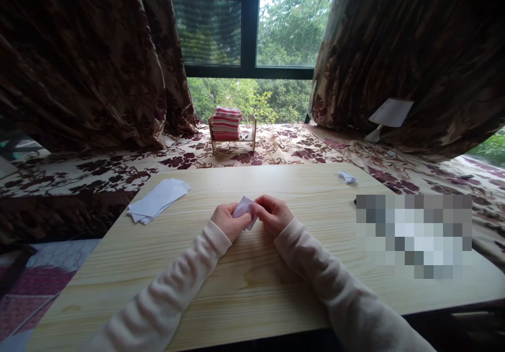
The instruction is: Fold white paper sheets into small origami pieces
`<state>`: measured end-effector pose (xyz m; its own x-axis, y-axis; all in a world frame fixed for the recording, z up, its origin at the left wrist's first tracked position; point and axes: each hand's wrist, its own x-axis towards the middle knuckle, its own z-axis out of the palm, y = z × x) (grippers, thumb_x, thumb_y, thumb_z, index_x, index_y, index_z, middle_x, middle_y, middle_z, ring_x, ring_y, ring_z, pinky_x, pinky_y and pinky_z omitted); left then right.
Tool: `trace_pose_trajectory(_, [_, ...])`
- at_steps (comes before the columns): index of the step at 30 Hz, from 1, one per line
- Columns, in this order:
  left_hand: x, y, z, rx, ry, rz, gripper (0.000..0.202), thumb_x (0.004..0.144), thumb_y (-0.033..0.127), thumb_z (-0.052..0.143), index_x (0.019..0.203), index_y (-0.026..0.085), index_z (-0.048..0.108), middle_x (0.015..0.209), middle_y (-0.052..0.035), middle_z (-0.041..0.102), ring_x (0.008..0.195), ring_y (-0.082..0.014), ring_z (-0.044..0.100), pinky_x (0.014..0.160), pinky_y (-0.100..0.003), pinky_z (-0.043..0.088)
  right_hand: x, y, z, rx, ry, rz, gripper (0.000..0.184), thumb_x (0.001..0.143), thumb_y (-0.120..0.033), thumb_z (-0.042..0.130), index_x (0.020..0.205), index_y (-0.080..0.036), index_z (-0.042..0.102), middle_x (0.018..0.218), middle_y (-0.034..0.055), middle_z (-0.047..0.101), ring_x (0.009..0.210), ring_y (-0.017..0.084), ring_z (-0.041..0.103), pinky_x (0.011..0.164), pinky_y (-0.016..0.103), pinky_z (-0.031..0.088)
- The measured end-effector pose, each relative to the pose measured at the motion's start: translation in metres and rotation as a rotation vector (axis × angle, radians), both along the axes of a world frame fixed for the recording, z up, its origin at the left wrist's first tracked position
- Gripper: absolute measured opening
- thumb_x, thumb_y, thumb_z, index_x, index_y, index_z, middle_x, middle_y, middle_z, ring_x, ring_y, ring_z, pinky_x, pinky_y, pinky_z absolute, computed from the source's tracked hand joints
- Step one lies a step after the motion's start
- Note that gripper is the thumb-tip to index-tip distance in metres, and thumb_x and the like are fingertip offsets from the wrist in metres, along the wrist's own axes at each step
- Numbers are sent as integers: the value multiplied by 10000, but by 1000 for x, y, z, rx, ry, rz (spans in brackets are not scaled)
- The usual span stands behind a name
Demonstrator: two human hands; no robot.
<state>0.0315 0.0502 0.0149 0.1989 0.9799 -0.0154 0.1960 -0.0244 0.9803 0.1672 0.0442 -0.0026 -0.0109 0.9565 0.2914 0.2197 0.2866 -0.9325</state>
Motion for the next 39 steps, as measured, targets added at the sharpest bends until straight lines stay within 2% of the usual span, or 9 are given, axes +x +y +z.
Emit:
trace_pose_trajectory(6, [-4, 4, 4, -86, -257, -154, 340, 490, 280, 716, 774, 108, 641, 661, -29, 636, 618, -126, 548, 606, -236, 416, 1, 3, -1, -50, 252, -90, 288, 665, -434, 582, 656, -150, 532, 444, -37, 491, 392, 70, 429, 389, 202, 370])
trace_pose_trajectory(10, [-7, 8, 2, -77, -208, -67, 274, 536, 362, 679, 639, 115, 620, 528, -4, 577, 470, -86, 489, 479, -209, 377, 0, 3, -2, -110, 317, -87, 335, 618, -466, 620, 635, -139, 550, 458, -15, 543, 403, 79, 480, 397, 204, 405])
trace_pose_trajectory(15, [-9, 12, -2, -64, -250, 104, 307, 536, 384, 681, 681, 119, 625, 500, 17, 552, 451, -78, 477, 464, -199, 384, -3, 0, -4, -175, 226, -4, 312, 611, -439, 619, 554, -141, 545, 443, -18, 530, 392, 65, 454, 376, 182, 374])
trace_pose_trajectory(20, [-8, 9, -1, -64, -232, 50, 268, 568, 375, 655, 602, 111, 623, 461, 18, 531, 436, -70, 456, 452, -189, 367, -5, -4, -4, -123, 80, 41, 315, 663, -425, 576, 535, -138, 557, 457, -12, 523, 385, 57, 414, 383, 188, 350])
trace_pose_trajectory(23, [-8, 8, 1, -35, -175, 79, 248, 571, 351, 647, 612, 106, 637, 476, 13, 549, 440, -73, 455, 457, -193, 371, -2, -2, -3, -43, -2, -50, 319, 699, -434, 540, 578, -141, 579, 486, -2, 531, 440, 83, 464, 431, 204, 385])
trace_pose_trajectory(26, [-9, 9, 0, 6, -128, 98, 237, 573, 336, 638, 626, 105, 654, 463, 24, 536, 439, -74, 433, 447, -194, 352, 2, 1, -1, 51, 2, -225, 277, 707, -414, 538, 727, -146, 608, 634, 32, 594, 558, 117, 522, 470, 212, 413])
trace_pose_trajectory(28, [-8, 8, -2, 34, -99, 64, 239, 582, 333, 627, 636, 103, 665, 465, 26, 532, 457, -78, 430, 454, -195, 341, 4, 2, 0, 75, 28, -263, 265, 700, -393, 546, 786, -150, 608, 721, 51, 615, 603, 127, 536, 473, 211, 418])
trace_pose_trajectory(33, [-6, 5, -3, 65, -18, -14, 262, 598, 328, 630, 703, 93, 679, 549, 7, 583, 531, -95, 467, 509, -199, 352, 2, 3, -5, 14, 95, -89, 222, 675, -370, 573, 690, -148, 578, 599, 21, 586, 538, 114, 516, 486, 222, 425])
trace_pose_trajectory(39, [-6, 8, -5, -32, -150, -19, 279, 558, 325, 670, 716, 95, 664, 539, 14, 580, 496, -81, 455, 489, -195, 356, -3, 3, -7, -22, 202, -92, 262, 669, -415, 562, 644, -154, 556, 512, -18, 527, 449, 86, 452, 416, 211, 379])
